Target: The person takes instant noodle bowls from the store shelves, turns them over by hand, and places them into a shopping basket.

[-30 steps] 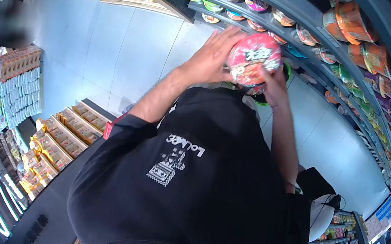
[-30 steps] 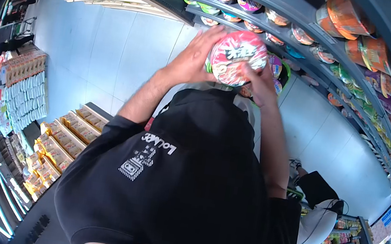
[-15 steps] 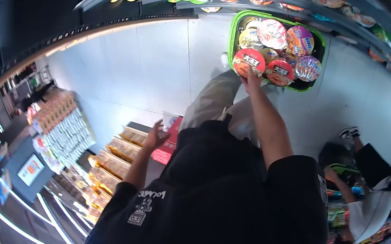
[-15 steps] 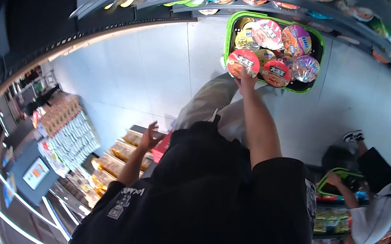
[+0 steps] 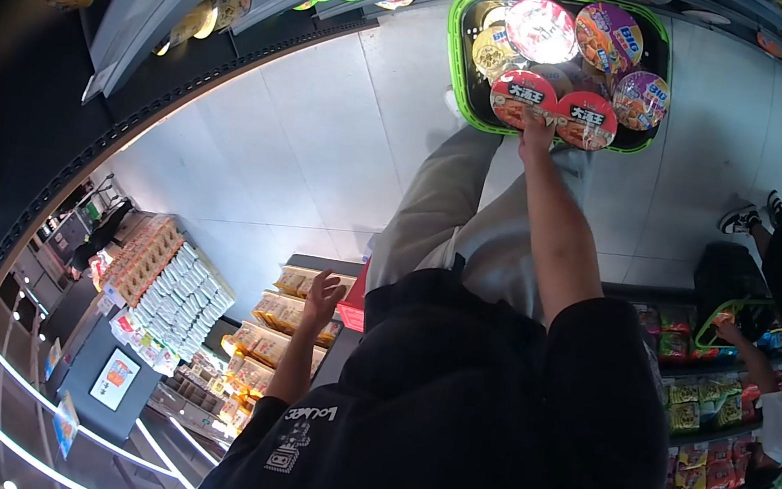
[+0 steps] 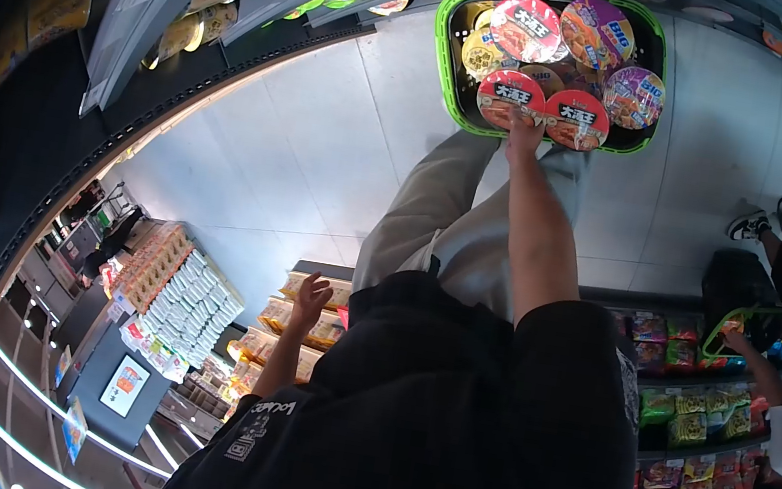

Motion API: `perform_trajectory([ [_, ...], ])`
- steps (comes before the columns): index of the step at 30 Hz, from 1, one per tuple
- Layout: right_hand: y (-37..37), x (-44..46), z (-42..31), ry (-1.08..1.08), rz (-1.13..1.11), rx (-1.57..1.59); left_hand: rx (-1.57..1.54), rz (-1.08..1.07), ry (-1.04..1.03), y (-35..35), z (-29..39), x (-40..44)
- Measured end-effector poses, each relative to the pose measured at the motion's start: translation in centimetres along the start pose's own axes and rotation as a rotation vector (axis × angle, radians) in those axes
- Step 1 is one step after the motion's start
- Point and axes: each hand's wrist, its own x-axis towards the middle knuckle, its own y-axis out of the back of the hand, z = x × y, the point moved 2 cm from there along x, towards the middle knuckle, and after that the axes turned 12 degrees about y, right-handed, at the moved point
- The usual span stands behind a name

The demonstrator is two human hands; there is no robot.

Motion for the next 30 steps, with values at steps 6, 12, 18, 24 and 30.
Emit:
perform_trajectory([
  [6, 0.1, -0.8, -2.2, -0.084, 0.108, -0.070, 0.034, -0.012, -0.008, -0.4, -1.3, 0.0],
  [12, 1.0, -0.2, -2.6, -0.170, 0.126, -0.246, 0.057, 0.027, 0.066, 0.8, -2.8, -0.4],
  [18, 7.0, 3.0, 3.0, 0.060, 0.198, -0.599, 0.001, 0.022, 0.042, 0.8, -2.9, 0.8],
  [24, 18.2, 6.2, 6.9, -0.052, 0.375, -1.098, -0.035, 0.029, -0.012, -1.0, -0.2, 1.7],
  [30, 14.7, -1.9, -23.6, -0.024, 0.365, -0.255, -0.016, 0.011, -0.186, -2.4, -0.2, 8.4],
])
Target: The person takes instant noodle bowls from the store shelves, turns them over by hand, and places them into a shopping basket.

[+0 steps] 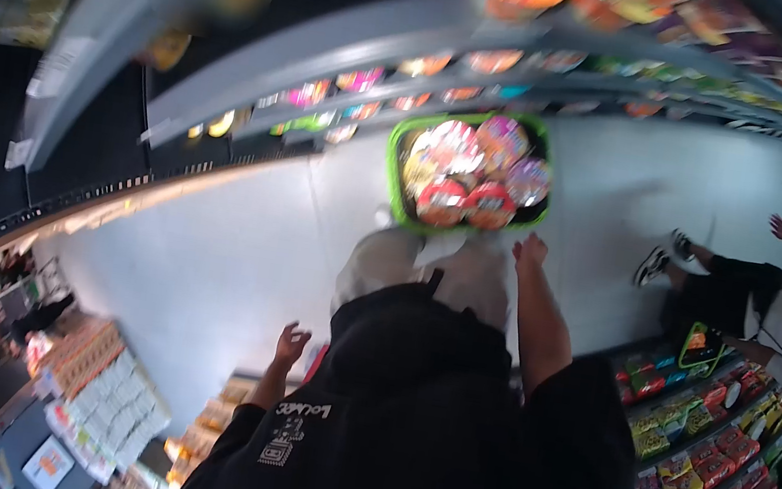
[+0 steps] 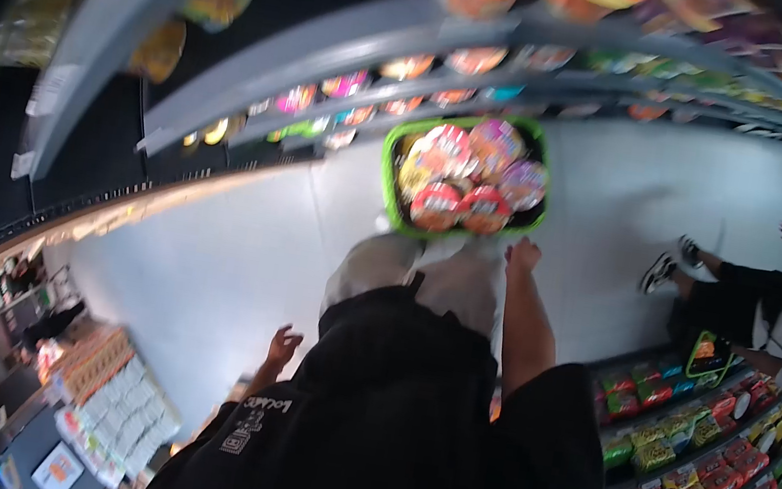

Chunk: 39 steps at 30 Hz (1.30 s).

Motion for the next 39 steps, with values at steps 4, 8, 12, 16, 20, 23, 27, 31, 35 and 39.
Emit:
perform_trajectory([
  [4, 4.9, -0.4, -19.9, 0.412, 0.194, 0.240, 0.074, -0.023, -0.095, -1.9, 2.8, 5.8],
  [8, 8.8, -4.8, -43.7, 1.104, 0.126, 0.229, -0.058, -0.047, -0.137, -3.6, 11.3, 5.2],
  [12, 10.0, -17.1, -64.4, 1.653, 0.090, 0.274, -0.277, -0.058, -0.088, -6.8, 18.4, 5.1],
  [16, 7.2, -26.8, -75.8, 1.855, 0.169, -0.036, -0.319, -0.059, -0.130, -8.9, 23.3, 3.6],
  [20, 1.8, -22.9, -81.9, 1.983, 0.119, -0.159, -0.269, -0.009, -0.145, -11.1, 25.0, 4.1],
  [23, -0.4, -22.0, -82.1, 1.884, 0.098, -0.217, -0.368, -0.004, -0.159, -12.4, 24.1, 4.8],
  [27, -1.0, -23.9, -81.4, 1.822, 0.205, -0.197, -0.518, -0.009, -0.148, -12.4, 23.1, 4.5],
  [31, 0.5, -28.6, -80.8, 2.014, 0.127, 0.261, -0.389, 0.186, -0.389, -9.6, 25.2, 2.8],
  [35, 3.9, -36.3, -76.1, 1.836, -0.197, 0.476, -0.417, 0.172, -0.696, -5.2, 35.0, -5.3],
  [39, 2.7, -41.4, -68.0, 1.539, -0.910, 0.590, -0.447, -0.087, -1.086, -1.3, 48.2, -19.4],
])
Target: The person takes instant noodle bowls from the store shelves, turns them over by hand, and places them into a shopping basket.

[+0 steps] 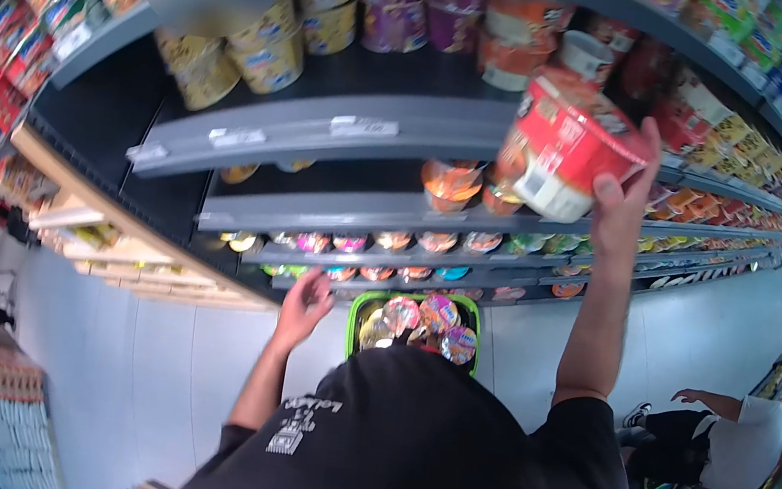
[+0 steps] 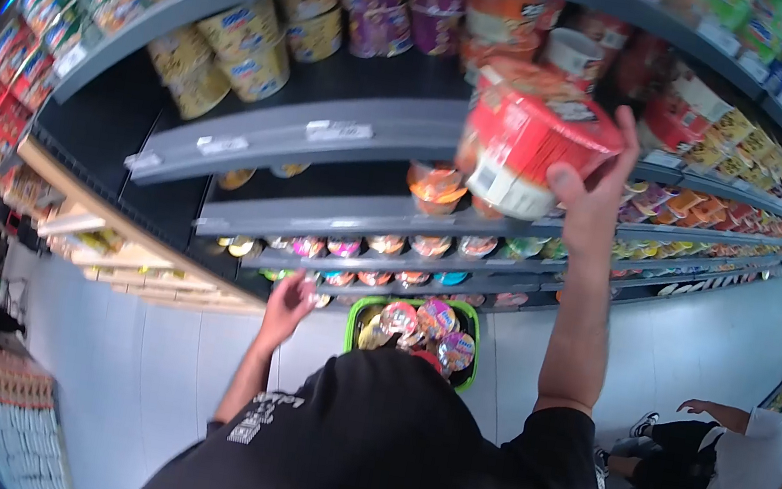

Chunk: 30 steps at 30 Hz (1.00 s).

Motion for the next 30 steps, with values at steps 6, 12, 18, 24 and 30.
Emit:
perform_trajectory([
  [6, -8.5, -9.7, 3.1, -0.388, -0.169, 0.415, -0.457, -0.452, -0.304, -6.9, 18.9, 2.4],
  [12, -11.0, -12.5, 3.1, -0.483, -0.198, 0.482, -0.718, -0.701, -0.086, -8.1, 20.9, 0.6],
  [18, -11.6, -12.5, 2.1, -0.405, -0.160, 0.234, -0.550, -0.232, -0.285, -7.8, 21.8, -0.6],
  [24, -13.7, -14.7, 2.0, -0.269, -0.262, 0.171, -0.334, 0.027, -0.469, -8.1, 22.0, -3.1],
  [30, -10.4, -16.0, 5.1, -0.526, -0.280, 0.703, -0.416, -0.081, -0.519, -4.7, 21.0, -3.4],
])
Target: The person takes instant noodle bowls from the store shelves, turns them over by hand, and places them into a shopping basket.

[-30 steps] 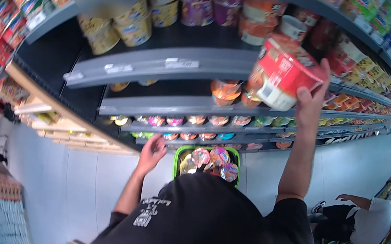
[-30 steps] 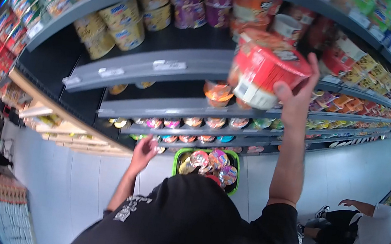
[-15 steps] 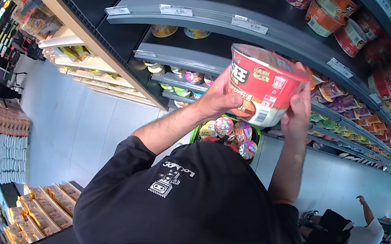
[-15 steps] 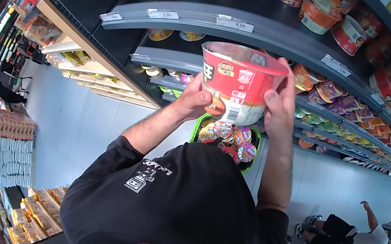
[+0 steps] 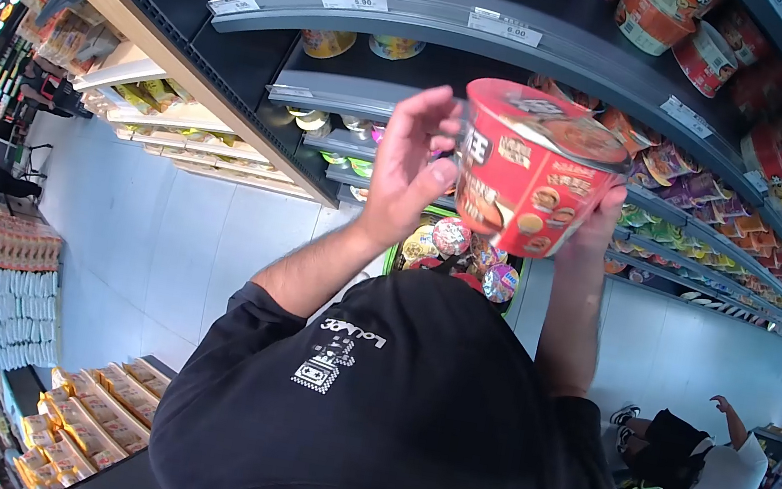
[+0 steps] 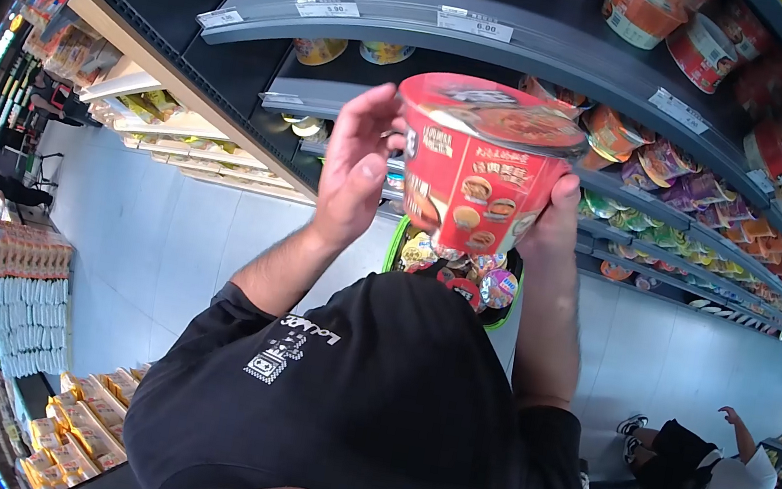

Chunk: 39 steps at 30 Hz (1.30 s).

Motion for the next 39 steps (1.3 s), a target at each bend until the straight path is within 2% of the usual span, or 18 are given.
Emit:
perform_trajectory([
  [3, 0.0, -0.7, 1.8, 0.015, 0.043, 0.339, -0.327, -0.190, 0.304, -0.3, -1.4, -0.3],
  [6, -2.9, 0.2, 1.8, -0.006, 0.171, 0.082, -0.354, -0.260, 0.351, -0.2, -2.9, -1.2],
  [8, -3.1, 0.6, 2.4, -0.028, 0.350, -0.081, -0.451, -0.096, 0.388, -0.4, -2.5, -1.2],
  [10, -1.7, 1.0, 2.6, 0.033, 0.279, -0.540, -0.185, 0.110, 0.309, -0.3, -3.6, -1.2],
  [12, -1.5, 0.8, 3.3, 0.079, 0.205, -0.402, -0.029, 0.240, 0.198, -0.6, -4.3, -0.9],
  [14, -3.7, 0.4, 3.9, 0.228, 0.027, -0.584, 0.132, 0.363, 0.094, -0.5, -3.7, -1.0],
  [16, -2.9, 0.3, 4.0, 0.153, 0.109, -0.416, 0.145, 0.218, 0.093, -0.2, -1.9, -1.5],
  [18, 0.3, -0.1, 4.2, -0.222, 0.226, -0.382, 0.223, 0.164, 0.031, 1.3, -2.0, -2.0],
  [19, -0.2, -0.3, 4.0, -0.068, 0.044, -0.122, 0.063, 0.133, 0.048, 1.6, -1.8, -2.3],
  [22, -0.5, -0.8, 3.7, -0.053, 0.055, 0.201, -0.014, 0.169, 0.040, 1.8, -2.1, -2.0],
  [23, -1.1, -1.3, 3.9, -0.046, 0.123, 0.335, -0.132, 0.051, 0.117, 1.9, -3.0, -1.7],
  [26, 0.7, -2.1, 5.3, -0.119, 0.199, 0.177, -0.308, -0.225, 0.360, 0.8, -3.0, -2.2],
  [28, 2.2, -2.3, 7.1, -0.185, 0.263, 0.021, -0.385, -0.203, 0.397, 1.0, -4.1, -2.8],
  [30, 1.7, -2.1, 8.2, -0.144, 0.241, 0.189, -0.352, -0.054, 0.340, 1.1, -4.0, -2.5],
  [32, 0.4, -1.3, 7.7, -0.164, 0.433, -0.201, -0.148, 0.104, 0.308, 1.0, -4.2, -2.3],
  [33, -0.1, -1.2, 7.0, -0.160, 0.214, -0.175, -0.151, 0.111, 0.310, 1.0, -4.7, -2.3],
  [35, -1.8, -1.2, 6.9, -0.166, 0.218, -0.121, 0.155, 0.296, 0.161, 1.3, -5.3, -2.4],
  [39, -1.8, -2.1, 7.7, -0.168, 0.207, -0.061, 0.213, 0.332, 0.129, 1.4, -5.0, -2.6],
])
